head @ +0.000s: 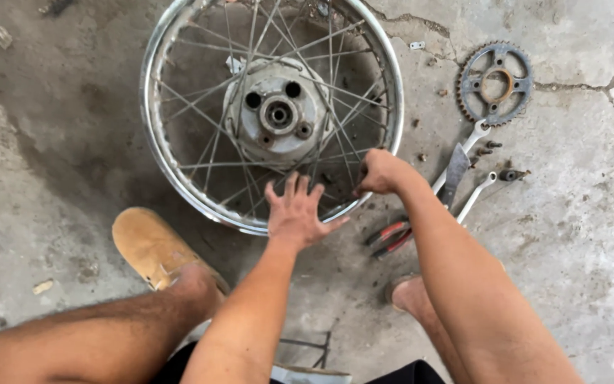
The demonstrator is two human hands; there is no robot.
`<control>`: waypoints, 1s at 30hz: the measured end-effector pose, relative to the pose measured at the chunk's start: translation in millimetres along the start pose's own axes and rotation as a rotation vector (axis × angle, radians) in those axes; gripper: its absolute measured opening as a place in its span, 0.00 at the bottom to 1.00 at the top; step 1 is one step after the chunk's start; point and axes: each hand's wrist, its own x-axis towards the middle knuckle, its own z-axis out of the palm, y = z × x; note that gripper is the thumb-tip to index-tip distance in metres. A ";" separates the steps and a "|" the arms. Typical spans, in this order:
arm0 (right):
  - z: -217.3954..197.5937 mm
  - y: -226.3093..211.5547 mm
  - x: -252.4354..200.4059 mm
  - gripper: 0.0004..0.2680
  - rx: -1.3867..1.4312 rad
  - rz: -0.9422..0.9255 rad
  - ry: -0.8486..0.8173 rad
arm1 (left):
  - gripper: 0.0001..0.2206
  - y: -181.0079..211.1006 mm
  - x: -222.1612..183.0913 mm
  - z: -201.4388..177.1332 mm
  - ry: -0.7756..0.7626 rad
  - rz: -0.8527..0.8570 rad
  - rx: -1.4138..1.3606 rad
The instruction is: The person sits on the floor and uses a spoke wrench to tighten and loosen the nipples of the spokes on a motorcycle wheel. They rotate the wheel periodically to access different spokes and continue adjusting tension across the rim.
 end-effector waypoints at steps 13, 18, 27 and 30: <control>-20.6 -4.9 -3.0 0.09 0.002 -0.028 -0.050 | 0.40 0.0 8.0 8.4 -0.033 -0.025 0.017; -13.9 -5.4 1.5 0.08 0.119 0.061 -0.115 | 0.40 1.3 1.3 4.0 -0.012 -0.004 -0.001; -35.1 -56.2 -47.3 0.18 -0.244 0.018 0.083 | 0.39 -1.4 3.6 11.0 0.109 0.018 -0.033; -32.7 -48.8 -41.4 0.14 -0.178 -0.024 0.065 | 0.38 -4.0 4.1 11.8 0.109 0.016 -0.037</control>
